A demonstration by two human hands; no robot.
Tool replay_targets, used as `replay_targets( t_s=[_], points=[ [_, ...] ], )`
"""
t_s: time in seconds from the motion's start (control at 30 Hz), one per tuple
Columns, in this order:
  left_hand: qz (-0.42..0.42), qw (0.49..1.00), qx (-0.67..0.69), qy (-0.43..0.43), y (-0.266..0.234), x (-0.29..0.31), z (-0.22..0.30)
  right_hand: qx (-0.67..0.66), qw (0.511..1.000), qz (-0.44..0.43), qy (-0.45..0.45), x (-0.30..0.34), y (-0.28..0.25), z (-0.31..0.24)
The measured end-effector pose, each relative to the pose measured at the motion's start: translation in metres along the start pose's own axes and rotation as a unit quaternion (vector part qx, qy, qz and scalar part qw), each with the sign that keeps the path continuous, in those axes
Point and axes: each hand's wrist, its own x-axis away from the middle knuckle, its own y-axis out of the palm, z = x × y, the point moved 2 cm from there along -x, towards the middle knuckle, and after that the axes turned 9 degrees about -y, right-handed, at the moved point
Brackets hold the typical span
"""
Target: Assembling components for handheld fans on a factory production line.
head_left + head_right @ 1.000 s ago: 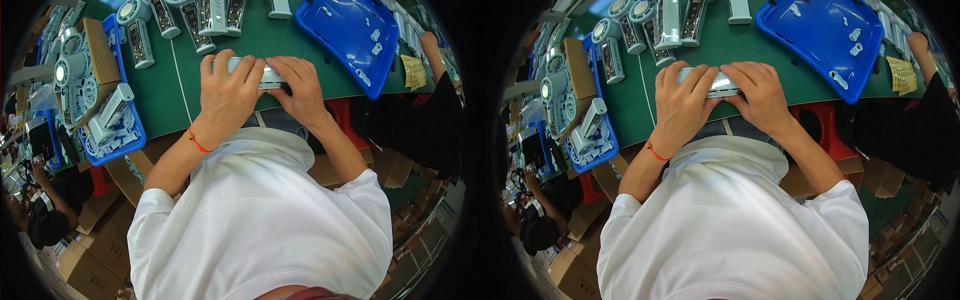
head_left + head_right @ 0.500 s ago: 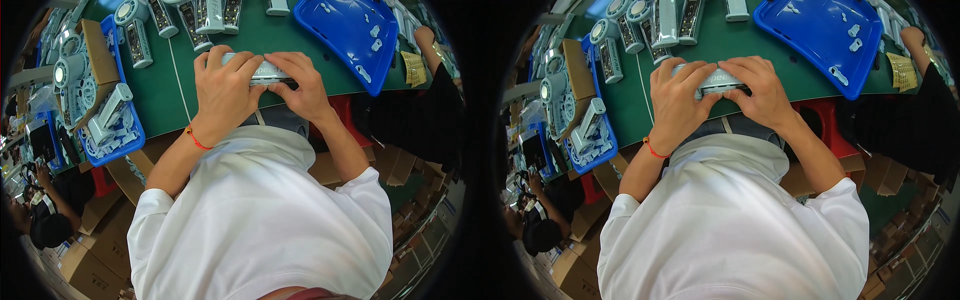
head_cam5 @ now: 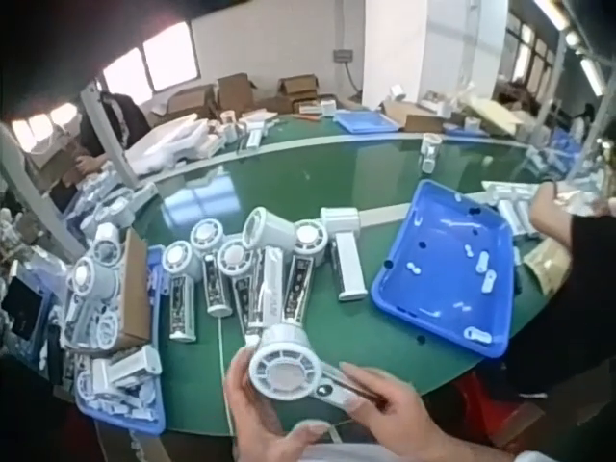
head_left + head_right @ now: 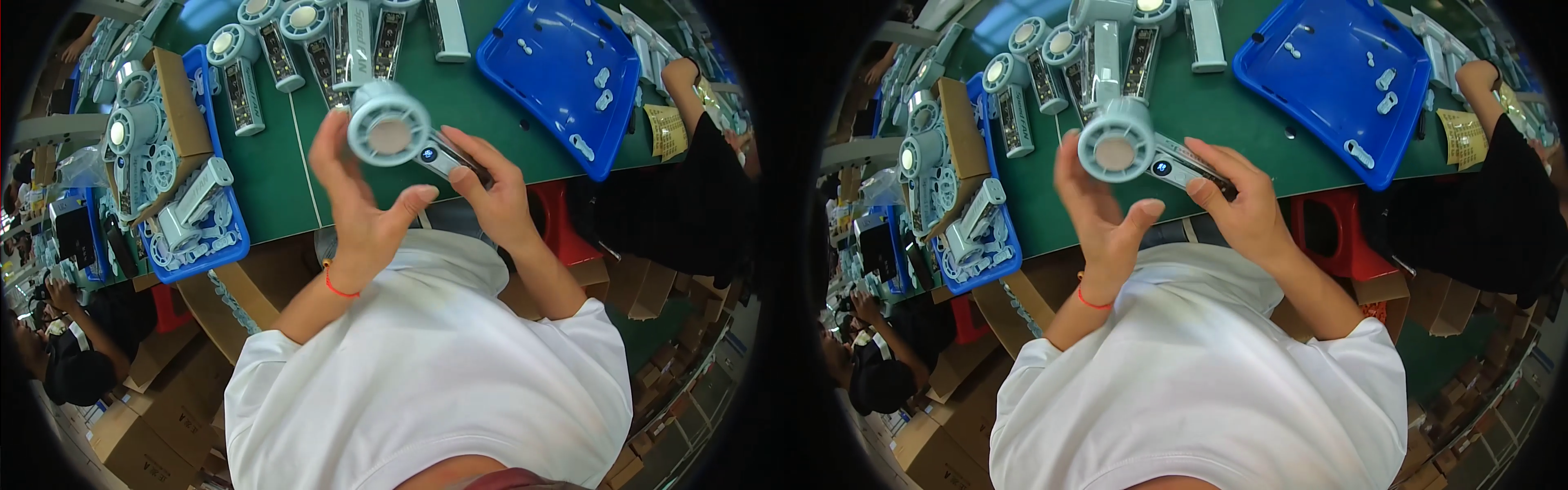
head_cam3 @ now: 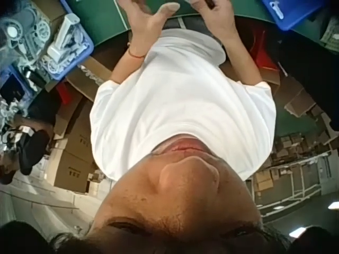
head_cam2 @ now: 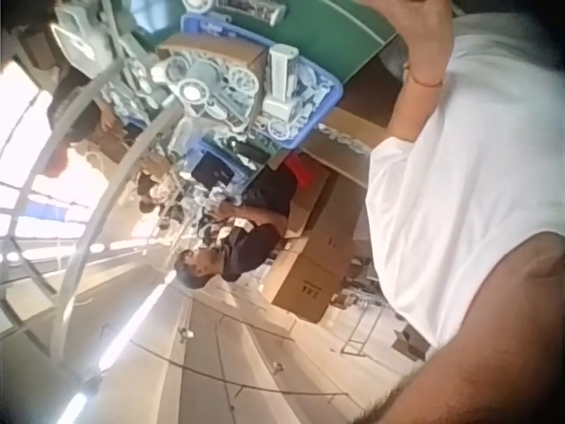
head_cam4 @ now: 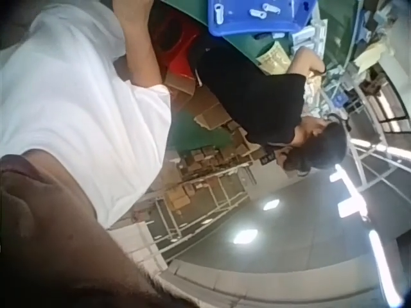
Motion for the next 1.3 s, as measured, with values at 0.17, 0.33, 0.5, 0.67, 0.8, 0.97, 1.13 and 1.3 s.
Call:
replay_targets(
  t_s=[0.17,0.33,0.5,0.67,0.8,0.97,1.13,1.3],
  points=[
    [-0.104,0.925,0.230,-0.285,0.016,-0.008,0.012,0.116,0.978,-0.084,-0.152,-0.024,-0.026,-0.042],
    [-0.136,0.979,-0.012,-0.149,0.004,-0.053,0.021,0.560,0.808,-0.084,0.162,-0.006,-0.161,0.017],
    [-0.070,0.988,-0.134,-0.013,0.002,-0.196,0.049,0.566,0.807,-0.127,0.114,-0.011,-0.170,0.038],
    [-0.021,0.883,-0.450,-0.131,-0.037,-0.370,-0.006,0.421,0.905,-0.047,0.034,-0.016,-0.158,0.023],
    [-0.024,0.815,-0.569,-0.108,-0.037,-0.432,-0.085,0.226,0.973,0.010,0.052,-0.012,-0.157,0.029],
    [-0.008,0.826,-0.532,-0.186,-0.122,-0.479,-0.042,0.031,0.980,0.128,0.146,-0.010,-0.163,0.051],
    [0.240,0.564,-0.784,-0.095,-0.247,-0.439,-0.052,0.003,0.977,0.154,0.145,-0.023,-0.161,0.064],
    [0.031,0.587,-0.742,-0.322,-0.238,-0.439,-0.048,-0.024,0.980,0.173,0.091,-0.043,-0.159,0.063]
  ],
)
